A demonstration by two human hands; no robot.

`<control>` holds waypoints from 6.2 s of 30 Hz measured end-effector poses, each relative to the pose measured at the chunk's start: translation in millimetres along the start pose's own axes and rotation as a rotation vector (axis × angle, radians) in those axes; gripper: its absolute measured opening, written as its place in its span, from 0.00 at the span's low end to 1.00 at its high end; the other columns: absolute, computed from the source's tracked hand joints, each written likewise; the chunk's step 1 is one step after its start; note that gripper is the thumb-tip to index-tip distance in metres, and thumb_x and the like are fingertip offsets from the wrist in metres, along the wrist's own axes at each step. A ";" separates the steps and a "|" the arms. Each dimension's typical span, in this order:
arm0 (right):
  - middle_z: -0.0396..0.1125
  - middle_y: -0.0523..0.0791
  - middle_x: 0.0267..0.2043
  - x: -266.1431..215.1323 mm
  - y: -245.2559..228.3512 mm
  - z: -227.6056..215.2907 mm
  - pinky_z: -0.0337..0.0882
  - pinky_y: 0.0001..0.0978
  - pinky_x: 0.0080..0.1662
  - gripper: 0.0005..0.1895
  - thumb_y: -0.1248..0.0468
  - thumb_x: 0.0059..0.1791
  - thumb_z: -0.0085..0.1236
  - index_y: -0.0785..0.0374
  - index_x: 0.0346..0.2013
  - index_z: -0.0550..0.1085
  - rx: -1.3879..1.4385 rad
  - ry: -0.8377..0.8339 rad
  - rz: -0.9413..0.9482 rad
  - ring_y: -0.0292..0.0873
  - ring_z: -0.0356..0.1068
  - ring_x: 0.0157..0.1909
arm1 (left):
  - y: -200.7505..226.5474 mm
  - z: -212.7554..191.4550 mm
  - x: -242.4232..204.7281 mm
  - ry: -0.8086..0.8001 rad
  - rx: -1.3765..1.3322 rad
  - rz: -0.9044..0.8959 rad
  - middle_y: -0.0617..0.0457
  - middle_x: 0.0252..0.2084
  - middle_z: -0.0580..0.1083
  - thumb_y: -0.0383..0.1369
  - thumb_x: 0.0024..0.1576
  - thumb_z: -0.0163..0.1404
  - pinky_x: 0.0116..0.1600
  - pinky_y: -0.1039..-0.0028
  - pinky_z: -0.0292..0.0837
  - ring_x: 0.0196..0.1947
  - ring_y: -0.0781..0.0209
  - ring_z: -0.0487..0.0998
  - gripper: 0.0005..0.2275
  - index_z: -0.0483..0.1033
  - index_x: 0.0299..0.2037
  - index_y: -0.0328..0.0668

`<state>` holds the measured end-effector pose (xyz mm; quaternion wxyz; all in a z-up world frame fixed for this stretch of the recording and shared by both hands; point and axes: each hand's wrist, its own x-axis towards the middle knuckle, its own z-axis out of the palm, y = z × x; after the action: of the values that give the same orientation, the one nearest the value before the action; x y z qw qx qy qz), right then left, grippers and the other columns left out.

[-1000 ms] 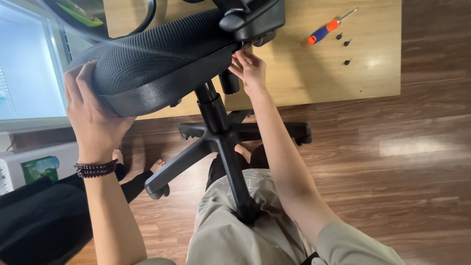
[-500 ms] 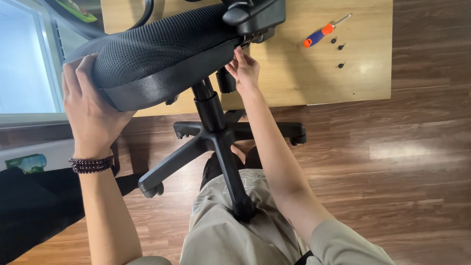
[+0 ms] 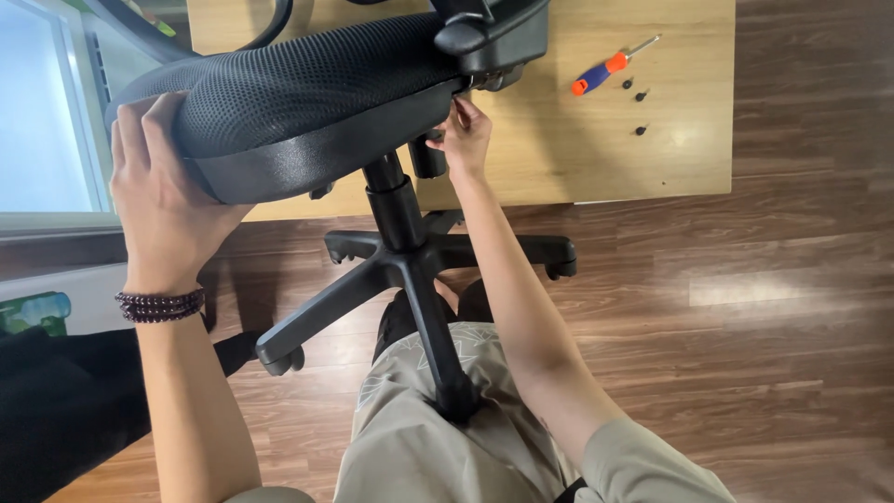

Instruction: The person assembles an office chair. They first use a screwdriver to drive screws into the mounting plate on the underside of the seat, then align the seat mechanism onto the gas-lift base, position screws by hand, and tighten them with the screwdriver while steadying the seat with the other hand.

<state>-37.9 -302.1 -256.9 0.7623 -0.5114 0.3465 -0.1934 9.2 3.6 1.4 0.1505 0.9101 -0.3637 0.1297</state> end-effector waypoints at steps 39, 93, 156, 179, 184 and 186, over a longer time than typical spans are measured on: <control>0.56 0.39 0.17 25.5 -18.6 9.3 0.48 0.24 0.17 0.16 0.55 0.60 0.34 0.60 0.44 0.69 0.458 -0.265 0.490 0.33 0.51 0.13 | 10.6 -13.1 12.7 0.047 -0.027 0.063 0.39 0.51 0.64 0.35 0.48 0.73 0.55 0.55 0.74 0.56 0.40 0.70 0.37 0.61 0.63 0.32; 0.70 0.50 0.52 -81.1 -22.0 -197.1 0.78 0.35 0.49 0.20 0.62 0.59 0.48 0.66 0.63 0.58 -0.780 -0.426 -0.133 0.43 0.75 0.48 | -3.4 -7.7 -2.8 0.118 0.031 0.147 0.38 0.56 0.66 0.38 0.49 0.73 0.57 0.56 0.72 0.54 0.42 0.70 0.36 0.62 0.60 0.30; 0.66 0.46 0.39 -91.9 52.7 -86.6 0.65 0.28 0.31 0.23 0.46 0.57 0.41 0.63 0.52 0.68 0.503 -0.283 0.553 0.38 0.62 0.31 | 7.6 -11.6 0.2 0.026 0.023 0.043 0.38 0.53 0.66 0.35 0.44 0.73 0.59 0.53 0.73 0.57 0.37 0.70 0.38 0.63 0.61 0.27; 0.67 0.45 0.44 -86.3 75.1 -87.3 0.64 0.29 0.33 0.21 0.53 0.56 0.58 0.54 0.57 0.60 0.306 -0.257 0.373 0.37 0.63 0.33 | 11.7 -13.2 0.5 -0.003 0.030 0.003 0.39 0.53 0.65 0.34 0.39 0.72 0.60 0.52 0.72 0.59 0.37 0.70 0.40 0.63 0.62 0.30; 0.69 0.45 0.46 -91.1 59.2 -81.9 0.69 0.31 0.35 0.22 0.57 0.53 0.60 0.53 0.57 0.60 0.295 -0.255 0.357 0.38 0.68 0.35 | 8.3 -10.3 -1.1 0.007 0.023 0.007 0.39 0.54 0.65 0.34 0.41 0.73 0.60 0.54 0.72 0.58 0.38 0.70 0.40 0.63 0.62 0.31; 0.70 0.45 0.47 -91.0 56.2 -81.6 0.72 0.32 0.37 0.22 0.56 0.52 0.59 0.53 0.57 0.61 0.308 -0.245 0.373 0.39 0.69 0.35 | 10.3 -11.1 1.0 0.004 0.038 0.001 0.39 0.53 0.66 0.34 0.39 0.73 0.60 0.53 0.72 0.59 0.37 0.70 0.41 0.63 0.62 0.31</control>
<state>-162.8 -273.1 -297.6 0.8899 -0.3360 0.3064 -0.0366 1.3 0.0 13.8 0.1336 0.9125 -0.3611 0.1384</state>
